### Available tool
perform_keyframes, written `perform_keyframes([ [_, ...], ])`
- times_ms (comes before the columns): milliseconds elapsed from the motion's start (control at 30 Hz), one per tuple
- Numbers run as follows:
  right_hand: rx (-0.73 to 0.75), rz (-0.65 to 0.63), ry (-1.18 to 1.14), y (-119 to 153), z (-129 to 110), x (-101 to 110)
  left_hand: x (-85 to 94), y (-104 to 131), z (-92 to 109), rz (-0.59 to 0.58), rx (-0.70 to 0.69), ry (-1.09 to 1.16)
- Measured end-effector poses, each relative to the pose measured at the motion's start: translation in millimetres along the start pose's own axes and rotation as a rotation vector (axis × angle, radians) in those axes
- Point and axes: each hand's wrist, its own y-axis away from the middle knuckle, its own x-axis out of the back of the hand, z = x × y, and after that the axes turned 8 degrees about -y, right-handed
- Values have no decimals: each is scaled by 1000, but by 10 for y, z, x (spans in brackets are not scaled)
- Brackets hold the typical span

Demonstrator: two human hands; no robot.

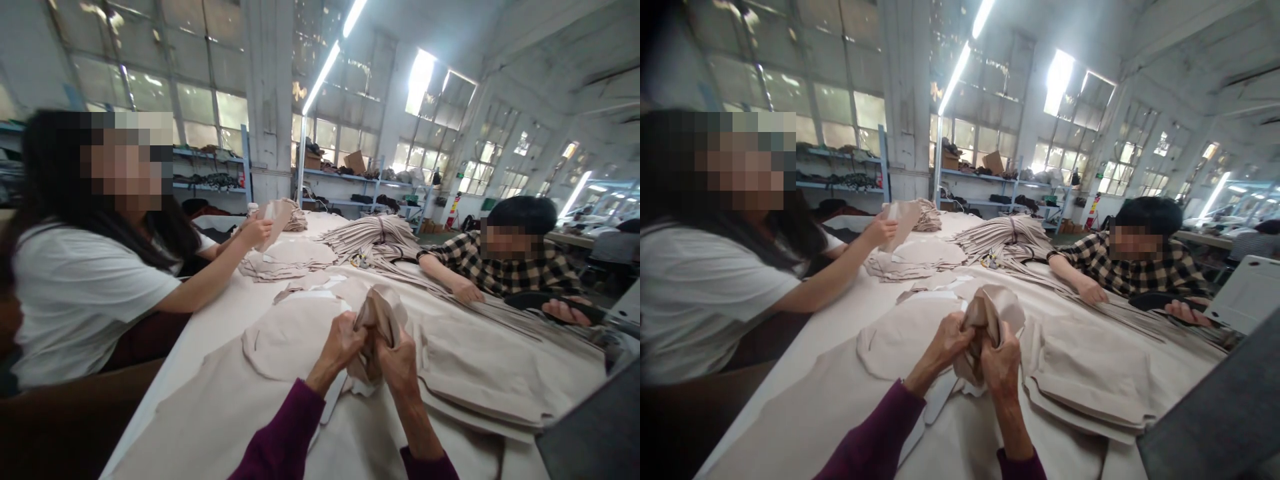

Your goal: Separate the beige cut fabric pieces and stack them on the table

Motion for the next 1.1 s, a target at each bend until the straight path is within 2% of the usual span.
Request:
perform_keyframes([
  [100,42,87,-58,-75,211,102,23,-58,-182,74,14,42],
  [200,57,117,-169,-153,391,118,-2,-110,-253,137,11,156],
  [333,-183,204,-648,-211,431,28,-125,-117,-173,57,11,377],
  [433,-313,240,-837,-216,349,24,-196,-84,-105,-56,20,373],
  [467,-346,213,-876,-208,317,41,-212,-71,-102,-94,13,349],
  [533,-399,68,-945,-178,266,87,-247,-49,-140,-143,-3,296],
  [667,-364,-266,-896,-113,302,149,-326,-53,-329,-58,69,262],
  [733,-319,-327,-804,-119,401,154,-346,-82,-390,14,134,383],
  [800,-239,-314,-654,-151,523,149,-345,-112,-385,33,185,615],
  [867,-202,-251,-587,-190,627,146,-336,-126,-329,-29,226,854],
  [933,-261,-219,-678,-219,682,154,-334,-113,-257,-167,250,985],
  [1000,-342,-233,-810,-232,684,181,-339,-77,-203,-302,274,1052],
  [1100,-394,-236,-879,-223,624,256,-339,-30,-178,-426,296,1088],
])
